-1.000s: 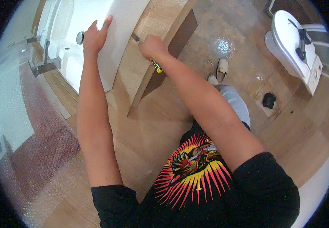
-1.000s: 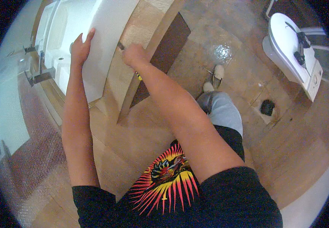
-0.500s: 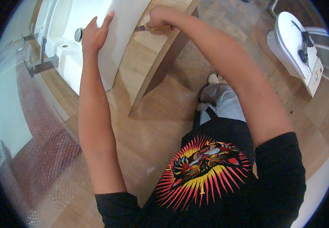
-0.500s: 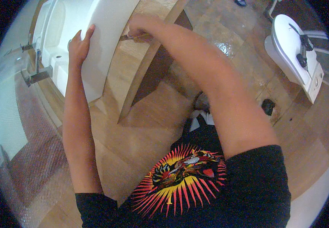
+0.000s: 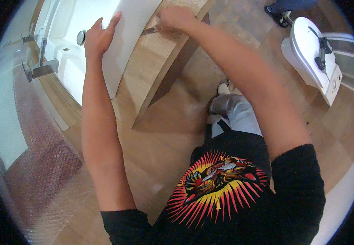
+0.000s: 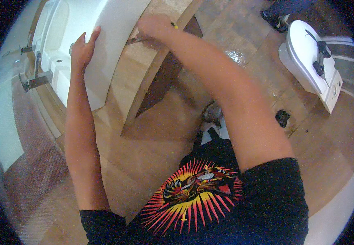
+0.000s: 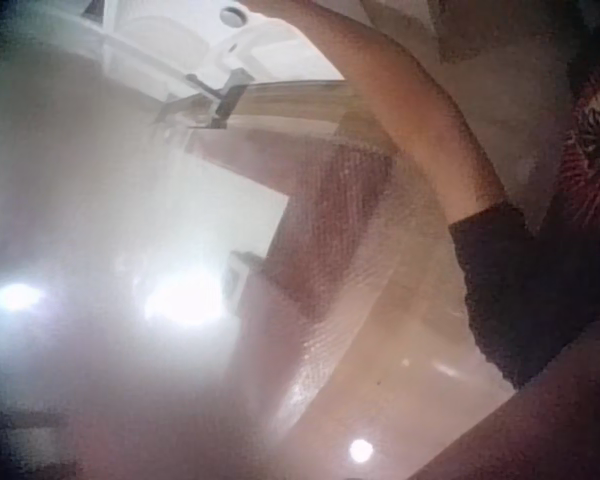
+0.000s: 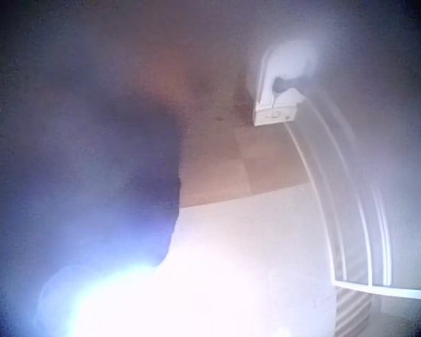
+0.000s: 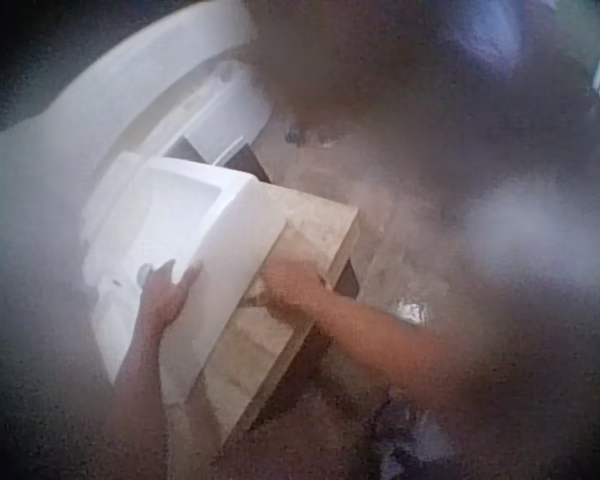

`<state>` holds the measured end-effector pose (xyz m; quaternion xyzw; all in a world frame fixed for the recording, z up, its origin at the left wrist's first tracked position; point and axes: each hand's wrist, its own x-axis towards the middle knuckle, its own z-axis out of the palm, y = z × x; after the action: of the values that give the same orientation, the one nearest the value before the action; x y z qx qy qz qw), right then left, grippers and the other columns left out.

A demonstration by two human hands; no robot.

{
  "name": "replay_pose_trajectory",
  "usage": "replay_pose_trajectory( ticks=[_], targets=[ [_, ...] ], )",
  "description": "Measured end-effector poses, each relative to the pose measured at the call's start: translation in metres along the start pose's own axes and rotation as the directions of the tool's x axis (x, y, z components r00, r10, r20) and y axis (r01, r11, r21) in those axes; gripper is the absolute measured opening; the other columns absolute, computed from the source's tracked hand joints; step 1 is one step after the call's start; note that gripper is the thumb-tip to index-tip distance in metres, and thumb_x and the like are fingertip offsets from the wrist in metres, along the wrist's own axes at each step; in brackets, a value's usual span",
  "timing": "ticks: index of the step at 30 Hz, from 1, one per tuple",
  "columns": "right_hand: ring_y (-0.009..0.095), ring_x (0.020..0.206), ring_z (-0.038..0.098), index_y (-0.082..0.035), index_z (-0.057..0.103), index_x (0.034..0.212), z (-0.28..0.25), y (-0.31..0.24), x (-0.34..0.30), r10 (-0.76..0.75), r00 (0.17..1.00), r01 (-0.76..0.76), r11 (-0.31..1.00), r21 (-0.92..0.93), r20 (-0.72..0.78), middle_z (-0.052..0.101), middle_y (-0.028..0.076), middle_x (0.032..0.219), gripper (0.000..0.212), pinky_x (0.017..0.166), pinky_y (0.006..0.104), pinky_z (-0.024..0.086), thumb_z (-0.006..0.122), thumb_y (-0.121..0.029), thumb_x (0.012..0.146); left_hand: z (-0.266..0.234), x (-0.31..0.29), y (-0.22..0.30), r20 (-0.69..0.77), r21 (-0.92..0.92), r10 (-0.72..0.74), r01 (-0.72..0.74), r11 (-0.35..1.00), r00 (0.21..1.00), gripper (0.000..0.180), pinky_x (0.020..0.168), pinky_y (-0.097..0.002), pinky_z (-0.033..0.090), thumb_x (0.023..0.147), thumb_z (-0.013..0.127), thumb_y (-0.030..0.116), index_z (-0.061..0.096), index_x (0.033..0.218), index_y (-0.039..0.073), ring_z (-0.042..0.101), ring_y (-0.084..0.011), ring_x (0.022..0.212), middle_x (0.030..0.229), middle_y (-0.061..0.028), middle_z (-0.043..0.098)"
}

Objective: The person uses a utility knife to cut a piece of cardboard on the floor, using a white sink as a guide. They repeatedly score and trim the cardboard along the sink's edge to achieve a custom fit.

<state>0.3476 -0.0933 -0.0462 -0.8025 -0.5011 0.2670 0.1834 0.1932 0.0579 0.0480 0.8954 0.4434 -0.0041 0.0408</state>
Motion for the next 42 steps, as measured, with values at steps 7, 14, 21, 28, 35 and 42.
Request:
replay_pose_trajectory(
  ticks=[7, 14, 21, 28, 35, 42],
  targets=[
    [0.033, 0.091, 0.066, -0.007, 0.061, 0.106, 0.064, -0.049, -0.055, 0.223, 0.968, -0.184, 0.944, 0.273, -0.117, 0.068, 0.017, 0.094, 0.033, 0.076, 0.0473, 0.051, 0.05, -0.034, 0.09, 0.005, 0.001, -0.001, -0.01, -0.028, 0.002, -0.002, 1.0, 1.0, 0.11, 0.104, -0.047, 0.037, 0.071, 0.045, 0.085, 0.046, 0.134, -0.005, 0.048, -0.0388, 0.125, 0.131, -0.0288, 0.051],
    [0.032, 0.092, 0.065, -0.008, 0.062, 0.103, 0.038, -0.008, -0.034, 0.001, 0.993, 0.011, 0.994, 0.105, -0.122, 0.068, 0.014, 0.095, 0.041, 0.075, 0.0455, 0.051, 0.057, -0.046, 0.088, 0.004, 0.002, -0.001, -0.01, -0.048, -0.003, 0.002, 0.999, 1.0, 0.109, 0.105, -0.046, 0.036, 0.072, 0.047, 0.083, 0.046, 0.133, -0.007, 0.047, -0.0399, 0.125, 0.131, -0.03, 0.05],
    [0.031, 0.093, 0.065, -0.009, 0.064, 0.102, 0.009, 0.008, -0.004, 0.004, 1.0, -0.003, 0.999, 0.044, -0.015, 0.068, 0.013, 0.093, 0.045, 0.075, 0.0455, 0.051, 0.062, -0.05, 0.084, -0.004, 0.001, 0.005, 0.025, -0.063, -0.029, 0.03, 0.998, 0.999, 0.105, 0.104, -0.0466, 0.038, 0.073, 0.048, 0.081, 0.048, 0.133, -0.005, 0.051, -0.0388, 0.122, 0.129, -0.029, 0.052],
    [0.033, 0.095, 0.065, -0.008, 0.065, 0.103, 0.046, -0.042, -0.053, 0.24, 0.965, -0.205, 0.943, 0.262, -0.11, 0.068, 0.016, 0.098, 0.043, 0.078, 0.046, 0.051, 0.065, -0.045, 0.081, -0.003, -0.002, -0.004, -0.011, -0.022, -0.027, 0.027, 0.999, 1.0, 0.103, 0.1, -0.0477, 0.042, 0.073, 0.048, 0.082, 0.049, 0.133, -0.002, 0.053, -0.0373, 0.12, 0.126, -0.0272, 0.055],
    [0.033, 0.096, 0.065, -0.006, 0.066, 0.099, 0.026, -0.026, -0.043, 0.162, 0.986, -0.158, 0.984, 0.085, -0.048, 0.068, 0.017, 0.099, 0.04, 0.077, 0.0464, 0.051, 0.064, -0.042, 0.082, 0.004, -0.003, -0.004, -0.008, -0.033, -0.025, 0.025, 0.999, 1.0, 0.103, 0.099, -0.0482, 0.042, 0.073, 0.047, 0.082, 0.049, 0.133, -0.002, 0.053, -0.0377, 0.12, 0.126, -0.0263, 0.055],
    [0.034, 0.098, 0.064, -0.007, 0.063, 0.106, 0.005, -0.028, -0.045, 0.152, 0.988, -0.153, 0.981, 0.118, 0.022, 0.068, 0.015, 0.102, 0.042, 0.081, 0.0473, 0.05, 0.064, -0.043, 0.084, -0.006, 0.0, -0.002, 0.032, -0.07, -0.03, 0.032, 0.997, 0.999, 0.103, 0.099, -0.0496, 0.041, 0.072, 0.046, 0.084, 0.049, 0.134, 0.001, 0.053, -0.0366, 0.121, 0.127, -0.0253, 0.055]
  ],
)
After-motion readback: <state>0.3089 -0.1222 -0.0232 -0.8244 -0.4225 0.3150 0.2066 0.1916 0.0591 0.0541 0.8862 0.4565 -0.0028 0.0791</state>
